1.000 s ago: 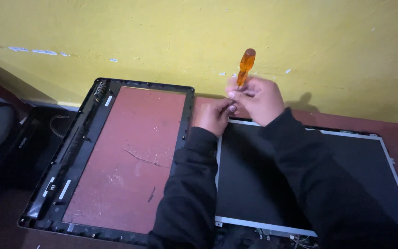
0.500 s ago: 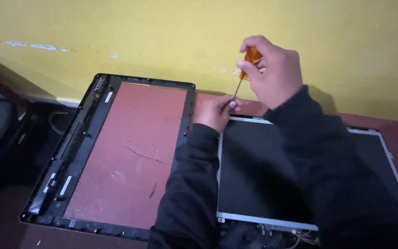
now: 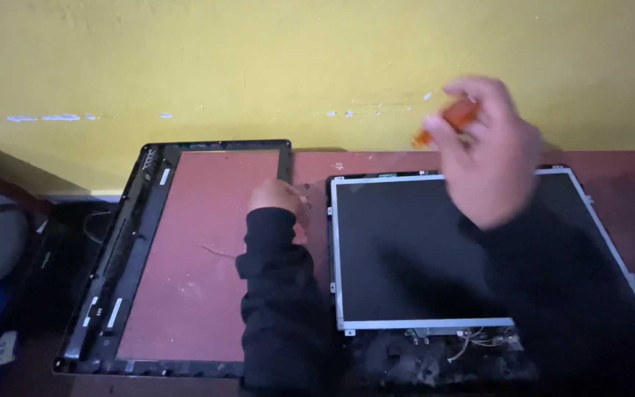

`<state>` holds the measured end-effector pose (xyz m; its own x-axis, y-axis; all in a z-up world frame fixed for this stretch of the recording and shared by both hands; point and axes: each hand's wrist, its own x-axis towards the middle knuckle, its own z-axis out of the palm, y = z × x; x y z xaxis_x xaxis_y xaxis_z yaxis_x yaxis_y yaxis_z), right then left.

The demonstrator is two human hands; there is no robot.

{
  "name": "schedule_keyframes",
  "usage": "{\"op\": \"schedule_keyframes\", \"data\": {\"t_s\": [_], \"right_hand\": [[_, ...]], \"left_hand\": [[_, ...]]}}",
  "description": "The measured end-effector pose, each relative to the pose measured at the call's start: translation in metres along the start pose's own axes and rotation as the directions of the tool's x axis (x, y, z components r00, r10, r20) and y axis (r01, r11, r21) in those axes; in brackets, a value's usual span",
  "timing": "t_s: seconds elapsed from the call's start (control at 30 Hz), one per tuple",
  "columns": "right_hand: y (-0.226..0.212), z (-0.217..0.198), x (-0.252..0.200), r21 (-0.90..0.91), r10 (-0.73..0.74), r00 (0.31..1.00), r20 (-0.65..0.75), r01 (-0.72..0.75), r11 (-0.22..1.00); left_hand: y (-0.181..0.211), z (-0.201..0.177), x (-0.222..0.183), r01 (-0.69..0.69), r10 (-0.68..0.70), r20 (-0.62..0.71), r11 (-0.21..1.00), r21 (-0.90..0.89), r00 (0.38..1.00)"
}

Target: A person connects a cable to an LCD panel, fits the panel into a frame, and uses a screwdriver to scrape the metal edges of the frame.

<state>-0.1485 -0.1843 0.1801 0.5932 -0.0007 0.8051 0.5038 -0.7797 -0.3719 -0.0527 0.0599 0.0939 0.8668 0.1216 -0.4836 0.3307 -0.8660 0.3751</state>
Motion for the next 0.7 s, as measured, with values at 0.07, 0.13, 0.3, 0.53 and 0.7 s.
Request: {"op": "schedule_keyframes", "data": {"t_s": [0.07, 0.13, 0.3, 0.53, 0.7], "right_hand": [[-0.004, -0.023, -0.024, 0.052, 0.092, 0.995, 0.046, -0.094, 0.994], [0.000, -0.045, -0.050, 0.092, 0.179, 0.979, 0.100, -0.189, 0.978], [0.007, -0.105, -0.114, 0.304, 0.507, 0.851, 0.135, -0.523, 0.796], [0.158, -0.182, -0.249, 0.301, 0.758, 0.639, 0.128, -0.753, 0.584], [0.237, -0.232, -0.335, 0.428, 0.818, 0.533, 0.219, -0.805, 0.410]], "left_hand": [[-0.012, 0.022, 0.045, -0.069, 0.056, 0.056, 0.958, 0.278, 0.997], [-0.012, 0.029, 0.059, -0.154, 0.099, 0.130, 0.836, 0.526, 0.987], [-0.018, 0.037, 0.096, -0.004, -0.073, 0.173, 0.912, 0.409, 0.982], [-0.035, 0.054, 0.124, -0.030, 0.006, 0.051, 0.876, 0.481, 0.999], [-0.024, 0.048, 0.084, 0.088, -0.079, -0.055, 0.979, 0.186, 0.995]]}}
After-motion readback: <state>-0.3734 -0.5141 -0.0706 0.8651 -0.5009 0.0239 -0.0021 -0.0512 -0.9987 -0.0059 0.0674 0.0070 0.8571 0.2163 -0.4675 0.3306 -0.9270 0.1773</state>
